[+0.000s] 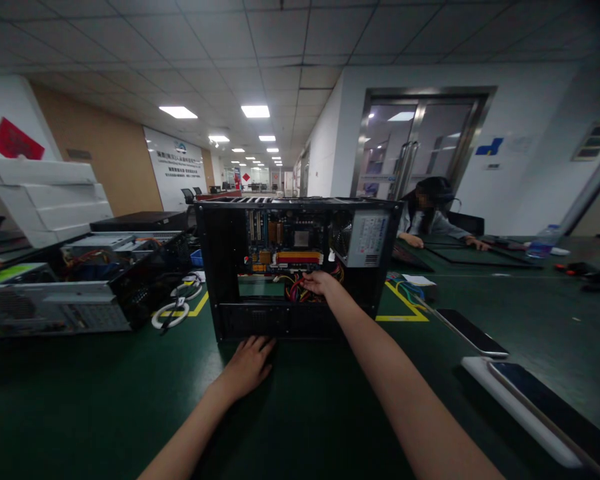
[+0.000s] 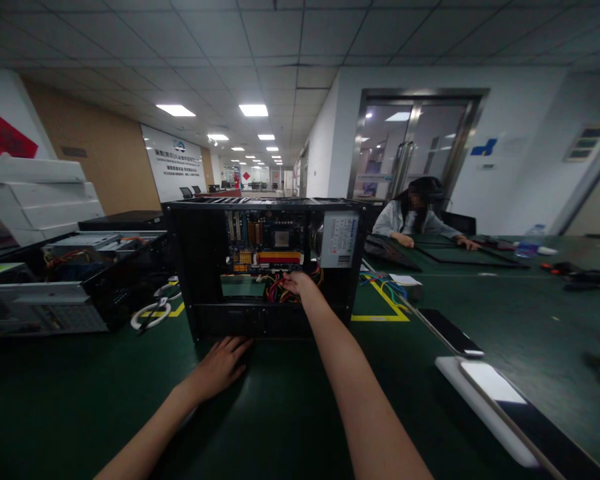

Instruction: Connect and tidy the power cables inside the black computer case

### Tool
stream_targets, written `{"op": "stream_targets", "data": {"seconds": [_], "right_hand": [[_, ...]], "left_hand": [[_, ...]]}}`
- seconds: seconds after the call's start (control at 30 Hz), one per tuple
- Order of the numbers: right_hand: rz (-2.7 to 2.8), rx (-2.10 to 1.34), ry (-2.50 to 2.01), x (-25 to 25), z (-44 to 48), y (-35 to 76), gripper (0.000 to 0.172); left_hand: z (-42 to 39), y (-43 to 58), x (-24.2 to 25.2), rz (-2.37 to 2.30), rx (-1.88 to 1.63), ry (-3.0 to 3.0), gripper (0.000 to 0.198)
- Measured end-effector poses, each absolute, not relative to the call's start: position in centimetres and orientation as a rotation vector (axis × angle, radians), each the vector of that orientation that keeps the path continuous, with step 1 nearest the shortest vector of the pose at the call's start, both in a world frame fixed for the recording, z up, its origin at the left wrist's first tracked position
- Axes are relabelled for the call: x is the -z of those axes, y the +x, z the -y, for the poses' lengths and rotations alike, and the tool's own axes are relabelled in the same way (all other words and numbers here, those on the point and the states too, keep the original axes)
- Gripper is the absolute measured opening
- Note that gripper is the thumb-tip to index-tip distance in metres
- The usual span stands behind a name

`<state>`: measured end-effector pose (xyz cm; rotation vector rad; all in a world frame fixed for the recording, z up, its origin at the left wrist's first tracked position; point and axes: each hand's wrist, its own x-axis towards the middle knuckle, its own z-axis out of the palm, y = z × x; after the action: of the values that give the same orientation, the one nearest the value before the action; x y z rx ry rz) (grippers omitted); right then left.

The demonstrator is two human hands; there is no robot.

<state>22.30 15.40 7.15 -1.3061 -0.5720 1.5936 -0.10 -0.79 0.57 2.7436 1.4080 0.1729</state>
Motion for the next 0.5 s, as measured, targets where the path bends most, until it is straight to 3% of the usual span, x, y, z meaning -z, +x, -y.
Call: {"op": "stream_targets", "data": {"seconds": [0.5], "right_hand": [[0.598, -1.583, -1.296, -7.17, -15.35, 22.36, 0.012]], "left_hand": [[0.99, -0.02, -1.0, -1.417, -0.156, 2.732, 0.051]]}}
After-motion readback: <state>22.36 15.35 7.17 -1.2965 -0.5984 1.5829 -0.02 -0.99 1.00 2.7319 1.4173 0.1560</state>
